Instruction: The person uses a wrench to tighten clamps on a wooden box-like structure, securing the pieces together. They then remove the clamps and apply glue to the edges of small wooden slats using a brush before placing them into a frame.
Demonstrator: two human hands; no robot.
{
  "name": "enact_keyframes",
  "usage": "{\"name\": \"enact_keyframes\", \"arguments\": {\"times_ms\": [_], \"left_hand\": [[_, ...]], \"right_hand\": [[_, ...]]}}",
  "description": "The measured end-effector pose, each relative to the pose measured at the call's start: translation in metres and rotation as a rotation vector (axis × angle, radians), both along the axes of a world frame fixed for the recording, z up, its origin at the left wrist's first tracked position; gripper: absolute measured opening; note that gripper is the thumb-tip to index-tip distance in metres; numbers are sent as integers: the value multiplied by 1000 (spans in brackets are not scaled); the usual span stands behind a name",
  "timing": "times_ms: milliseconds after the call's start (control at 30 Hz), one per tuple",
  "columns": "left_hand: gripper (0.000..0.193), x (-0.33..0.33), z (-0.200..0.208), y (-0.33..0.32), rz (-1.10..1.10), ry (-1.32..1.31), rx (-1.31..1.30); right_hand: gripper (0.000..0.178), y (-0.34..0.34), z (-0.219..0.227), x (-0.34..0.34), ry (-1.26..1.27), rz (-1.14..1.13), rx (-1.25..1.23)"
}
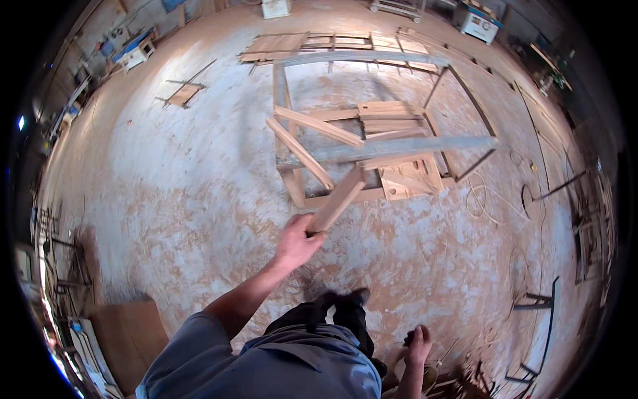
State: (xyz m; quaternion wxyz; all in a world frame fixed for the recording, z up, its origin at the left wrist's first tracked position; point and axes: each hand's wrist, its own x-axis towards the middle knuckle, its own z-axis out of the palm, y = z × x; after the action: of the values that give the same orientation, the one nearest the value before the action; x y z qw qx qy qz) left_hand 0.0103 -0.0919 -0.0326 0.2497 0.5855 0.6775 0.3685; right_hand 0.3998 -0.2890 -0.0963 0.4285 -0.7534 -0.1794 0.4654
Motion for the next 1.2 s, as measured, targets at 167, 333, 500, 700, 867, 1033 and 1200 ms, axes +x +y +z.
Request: {"name": "enact_keyframes", "arguments": {"times_ms": [167, 333, 500, 700, 867, 1033, 1200], "left_hand": [[38, -77, -9, 14, 248, -26, -53], [38, -127, -5, 53, 343, 38, -84], [39, -154, 15, 122, 361, 212, -80], [40, -187, 20, 203, 349, 243, -136], [38, -236, 4, 289, 271, 273, -139], [32, -303, -28, 423, 243, 314, -156], [34, -334, -65, 567, 215, 347, -223]], "right_hand": [[30, 172, -19, -52, -295, 547, 158], [45, 328, -7, -143, -598, 869, 417], [55, 441, 18, -219, -767, 1072, 517], [62, 532, 0, -284, -855, 1181, 551], [62, 569, -23, -314, -905, 1223, 390], [56, 586, -28, -344, -963, 1237, 188], [45, 589, -47, -342, -979, 1210, 133]]}}
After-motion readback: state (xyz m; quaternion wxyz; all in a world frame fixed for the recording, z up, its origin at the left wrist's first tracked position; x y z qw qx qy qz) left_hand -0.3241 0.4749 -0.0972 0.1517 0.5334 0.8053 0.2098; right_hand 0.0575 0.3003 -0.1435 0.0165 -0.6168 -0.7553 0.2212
